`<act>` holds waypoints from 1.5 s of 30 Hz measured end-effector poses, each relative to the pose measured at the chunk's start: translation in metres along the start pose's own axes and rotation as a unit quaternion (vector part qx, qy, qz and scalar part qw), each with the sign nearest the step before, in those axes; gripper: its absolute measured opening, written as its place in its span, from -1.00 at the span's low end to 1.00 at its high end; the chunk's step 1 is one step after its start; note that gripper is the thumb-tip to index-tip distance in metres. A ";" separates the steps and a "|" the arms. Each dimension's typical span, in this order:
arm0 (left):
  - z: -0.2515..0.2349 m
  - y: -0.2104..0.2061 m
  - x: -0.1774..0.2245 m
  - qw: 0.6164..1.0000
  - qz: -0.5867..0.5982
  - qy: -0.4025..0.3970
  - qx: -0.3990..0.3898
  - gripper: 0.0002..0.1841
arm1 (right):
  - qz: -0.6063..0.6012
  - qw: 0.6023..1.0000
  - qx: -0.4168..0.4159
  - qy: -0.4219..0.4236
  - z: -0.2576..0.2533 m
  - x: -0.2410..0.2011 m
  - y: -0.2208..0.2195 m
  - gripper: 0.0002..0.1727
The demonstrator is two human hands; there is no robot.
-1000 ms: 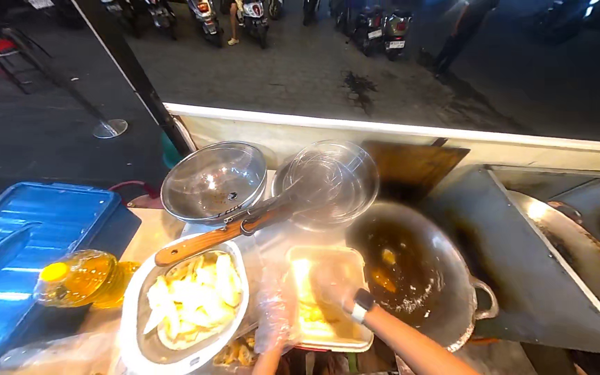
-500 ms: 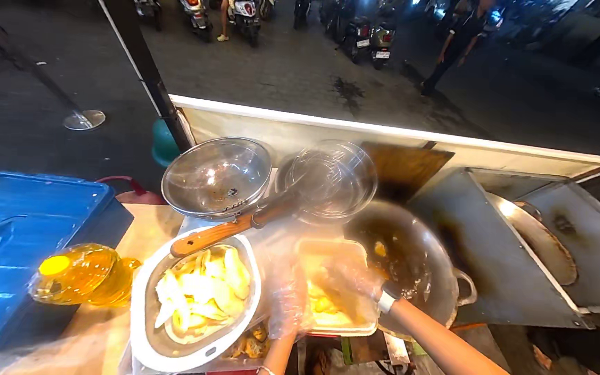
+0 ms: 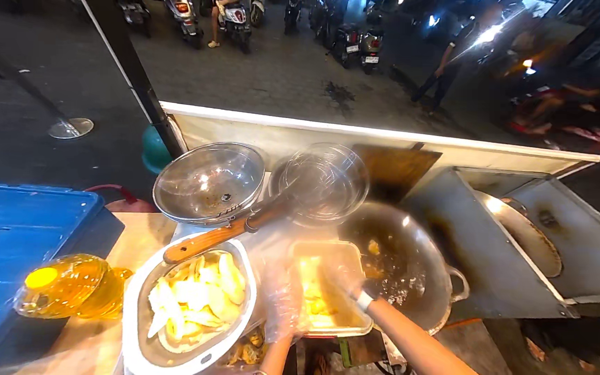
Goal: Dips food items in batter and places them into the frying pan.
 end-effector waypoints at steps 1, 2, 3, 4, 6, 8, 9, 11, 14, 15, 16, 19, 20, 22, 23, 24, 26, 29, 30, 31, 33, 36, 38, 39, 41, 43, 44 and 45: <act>0.001 0.000 0.000 1.000 0.001 0.003 -0.002 -0.71 | 0.004 1.000 -0.024 0.019 -0.011 0.000 -0.013 -0.66; 0.001 0.000 -0.001 1.000 0.003 0.003 0.001 -0.71 | 0.002 0.999 -0.030 0.039 -0.017 0.001 -0.020 -0.68; 0.000 -0.001 -0.002 1.000 0.002 -0.001 0.009 -0.72 | -0.008 0.999 -0.025 0.037 -0.016 0.000 -0.017 -0.70; -0.001 -0.001 -0.002 1.000 0.001 -0.005 0.018 -0.73 | -0.017 1.000 -0.015 0.012 -0.009 -0.003 -0.005 -0.69; -0.001 -0.001 -0.002 1.000 -0.002 -0.007 0.017 -0.72 | -0.006 0.999 -0.004 -0.039 0.011 -0.007 0.013 -0.67; 0.001 -0.001 -0.002 1.000 -0.013 -0.007 0.011 -0.72 | 0.038 0.997 -0.056 -0.041 0.019 -0.002 0.007 -0.68; 0.001 0.000 -0.001 1.000 -0.019 -0.010 0.009 -0.72 | 0.056 0.993 -0.096 -0.033 0.017 0.003 -0.002 -0.69; -0.002 0.002 0.002 1.000 -0.025 -0.012 -0.001 -0.72 | 0.074 0.989 -0.124 -0.032 0.014 0.006 -0.007 -0.70; -0.005 0.003 0.002 1.000 -0.022 -0.003 0.001 -0.73 | 0.099 0.992 -0.061 -0.049 0.021 -0.009 0.001 -0.66; -0.003 0.001 0.000 1.000 -0.021 -0.005 0.001 -0.73 | 0.117 0.989 -0.064 -0.064 0.023 -0.013 -0.003 -0.60; -0.001 0.001 0.000 1.000 -0.021 -0.010 0.002 -0.73 | 0.134 0.986 -0.069 -0.077 0.024 -0.015 -0.009 -0.56; -0.005 0.002 0.002 1.000 -0.028 -0.013 0.003 -0.73 | 0.156 0.986 -0.042 -0.047 0.018 -0.008 -0.022 -0.55; -0.005 0.002 0.001 1.000 -0.025 -0.011 0.003 -0.73 | 0.157 0.987 -0.035 -0.031 0.015 -0.006 -0.025 -0.55; -0.004 0.005 0.001 1.000 -0.022 -0.006 0.000 -0.73 | 0.160 0.987 -0.024 -0.023 0.010 -0.007 -0.024 -0.60; -0.004 0.004 0.002 1.000 -0.025 -0.006 0.001 -0.73 | 0.158 0.987 -0.029 -0.026 0.008 -0.008 -0.023 -0.60; -0.003 0.004 0.002 1.000 -0.026 -0.006 0.000 -0.73 | 0.154 0.987 -0.029 -0.028 0.006 -0.007 -0.022 -0.61; -0.005 0.003 0.001 1.000 -0.029 -0.004 0.000 -0.73 | 0.144 0.989 -0.011 -0.026 0.000 -0.005 -0.020 -0.64; -0.005 0.003 -0.001 0.999 -0.033 -0.003 0.000 -0.73 | 0.133 0.991 0.018 -0.007 -0.001 -0.005 -0.014 -0.69; -0.004 0.003 -0.001 1.000 -0.031 -0.002 -0.001 -0.73 | 0.123 0.992 0.023 0.007 0.002 -0.005 -0.012 -0.68; -0.004 0.002 -0.001 1.000 -0.030 -0.002 -0.001 -0.73 | 0.110 0.993 0.026 0.023 0.006 -0.005 -0.008 -0.67; -0.004 0.001 -0.001 1.000 -0.030 -0.005 0.004 -0.73 | 0.081 0.995 0.042 0.037 0.013 -0.007 0.003 -0.66; -0.004 0.002 -0.001 1.000 -0.025 -0.006 0.007 -0.73 | 0.047 0.995 0.076 0.034 0.025 -0.014 0.019 -0.63; -0.004 0.003 0.000 1.000 -0.024 -0.001 -0.002 -0.72 | 0.032 0.997 0.059 0.030 0.033 -0.017 0.024 -0.62; -0.004 0.002 0.001 1.000 -0.026 -0.001 -0.005 -0.72 | 0.023 0.998 0.044 0.027 0.035 -0.017 0.023 -0.62; -0.002 0.001 0.001 1.000 -0.030 -0.009 0.000 -0.73 | -0.004 0.999 0.027 0.026 0.038 -0.014 0.020 -0.63; -0.001 0.003 0.002 0.999 -0.027 -0.014 0.011 -0.74 | -0.067 0.997 0.039 0.022 0.039 -0.010 0.023 -0.59; -0.001 0.004 0.003 1.000 -0.022 -0.012 0.011 -0.74 | -0.110 0.993 0.040 0.015 0.039 -0.007 0.027 -0.57; 0.000 0.004 0.003 1.000 -0.018 -0.011 0.012 -0.74 | -0.160 0.986 0.036 0.008 0.040 -0.002 0.031 -0.54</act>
Point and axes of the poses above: each hand's wrist, its own z-axis away from the middle knuckle, its own y-axis out of the back of the hand, x = y × z, the point moved 1 cm from there along -z, towards the middle knuckle, and after that the axes turned 2 degrees about -x, right-handed, at the moved point
